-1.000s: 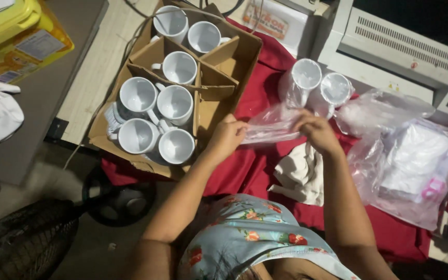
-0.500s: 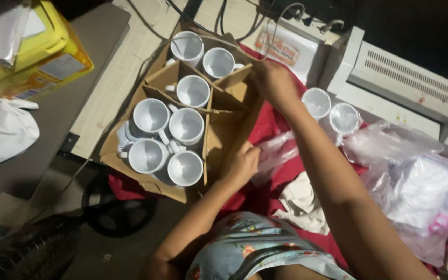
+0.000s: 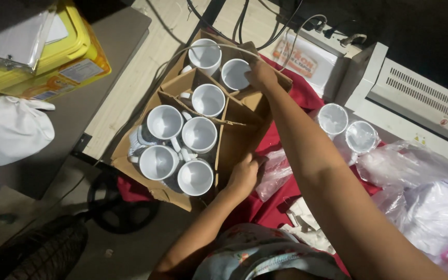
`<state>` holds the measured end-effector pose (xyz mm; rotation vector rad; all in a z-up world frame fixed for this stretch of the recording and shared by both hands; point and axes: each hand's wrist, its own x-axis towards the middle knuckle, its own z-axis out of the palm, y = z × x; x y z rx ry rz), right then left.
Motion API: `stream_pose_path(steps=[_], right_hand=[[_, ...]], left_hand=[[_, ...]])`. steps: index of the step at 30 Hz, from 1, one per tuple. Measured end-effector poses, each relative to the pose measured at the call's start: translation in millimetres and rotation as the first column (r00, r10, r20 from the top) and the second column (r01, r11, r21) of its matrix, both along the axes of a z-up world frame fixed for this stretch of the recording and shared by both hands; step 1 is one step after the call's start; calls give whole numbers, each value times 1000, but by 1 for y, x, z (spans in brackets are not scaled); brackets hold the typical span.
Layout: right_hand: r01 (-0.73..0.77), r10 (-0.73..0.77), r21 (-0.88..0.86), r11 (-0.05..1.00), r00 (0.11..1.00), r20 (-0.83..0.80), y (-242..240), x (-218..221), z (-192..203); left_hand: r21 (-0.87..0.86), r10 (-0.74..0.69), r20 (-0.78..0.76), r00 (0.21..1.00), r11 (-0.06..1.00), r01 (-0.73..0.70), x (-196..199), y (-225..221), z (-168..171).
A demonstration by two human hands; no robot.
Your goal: The person picks up white ceramic mugs from a cardboard box, wipes the interior and exterior surfaces of each mug with a white cloth, and places the cleaned mugs on a red surface next to a laminating machine.
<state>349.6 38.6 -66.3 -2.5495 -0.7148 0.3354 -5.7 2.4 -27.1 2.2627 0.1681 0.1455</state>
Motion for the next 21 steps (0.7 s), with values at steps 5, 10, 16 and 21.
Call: stream_pose_path(steps=[5,10,16,21], right_hand=[[96,-97,22,995,995,24,-3,-31,37],[174,-200,297,939,978,61,-15,-76,92],[153,-247,736,659,969,20,-66,-77,84],[266,-276,827,496,951,-140,-151,-114,104]], left_hand=[[-9,-16,81,997,1000,17,1,0,15],[-38,-13,165,986,999,20,2,2,24],[-62,5,255,967,998,11,0,-3,20],[-56,-38,191,981,997,50,1,-2,34]])
